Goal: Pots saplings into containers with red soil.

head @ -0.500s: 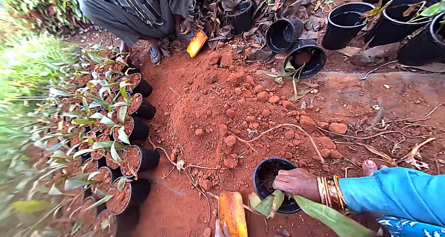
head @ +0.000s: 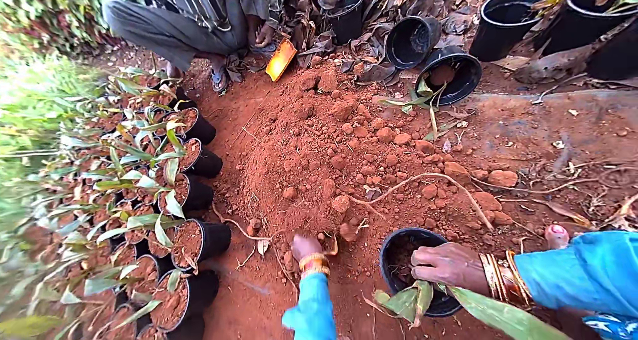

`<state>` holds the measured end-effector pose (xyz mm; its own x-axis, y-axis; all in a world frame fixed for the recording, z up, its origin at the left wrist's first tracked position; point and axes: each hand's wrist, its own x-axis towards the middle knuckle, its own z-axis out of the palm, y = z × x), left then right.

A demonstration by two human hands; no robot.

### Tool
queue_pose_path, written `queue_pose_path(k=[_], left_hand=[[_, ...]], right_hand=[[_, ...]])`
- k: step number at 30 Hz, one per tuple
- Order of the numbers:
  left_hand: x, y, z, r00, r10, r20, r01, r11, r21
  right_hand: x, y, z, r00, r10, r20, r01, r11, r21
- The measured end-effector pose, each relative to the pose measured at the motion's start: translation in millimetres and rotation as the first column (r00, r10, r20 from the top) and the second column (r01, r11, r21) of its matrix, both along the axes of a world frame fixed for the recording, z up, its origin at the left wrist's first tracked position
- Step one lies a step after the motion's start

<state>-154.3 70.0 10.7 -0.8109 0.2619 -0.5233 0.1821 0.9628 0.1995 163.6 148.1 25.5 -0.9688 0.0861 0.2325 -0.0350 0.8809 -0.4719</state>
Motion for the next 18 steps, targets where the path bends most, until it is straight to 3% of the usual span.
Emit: queue_pose_path(k=[3,7,10,13,16,18], left_hand=[[-23.7,30.8,-7.4,1.000,-0.026,0.015,0.025,0.999,0.033],[-26.1,-7.5,-18.0,0.997,-0.064,-0.036,0.071,0.962,0.265],[-13.2,-42.0,-0.9,0.999,-0.031,-0.042,0.040,0.972,0.230],[-6.8,-89.3,1.7,0.989,-0.146,-0.013,0.147,0.986,0.076],[17.4,-154.4,-9.8,0.993,-0.120,0.011,0.118,0.985,0.124],[41.8,-186.3,-0.3,0.995,-0.094,-0.010,0.095,0.981,0.167]], right_hand=[[2.6,-0.4,-10.9,0.998,-0.025,-0.051,0.027,0.998,0.056],[2.7,3.2,-19.2,0.994,-0.017,-0.106,0.018,1.000,0.014],[2.6,1.2,-15.9,0.987,-0.012,-0.159,0.005,0.999,-0.046],[0.7,1.5,-7.8,0.992,0.003,-0.123,-0.017,0.993,-0.115],[0.3,3.0,3.2,0.998,0.023,-0.066,-0.035,0.984,-0.175],[-0.4,3.3,7.2,0.998,0.044,-0.053,-0.054,0.978,-0.202]])
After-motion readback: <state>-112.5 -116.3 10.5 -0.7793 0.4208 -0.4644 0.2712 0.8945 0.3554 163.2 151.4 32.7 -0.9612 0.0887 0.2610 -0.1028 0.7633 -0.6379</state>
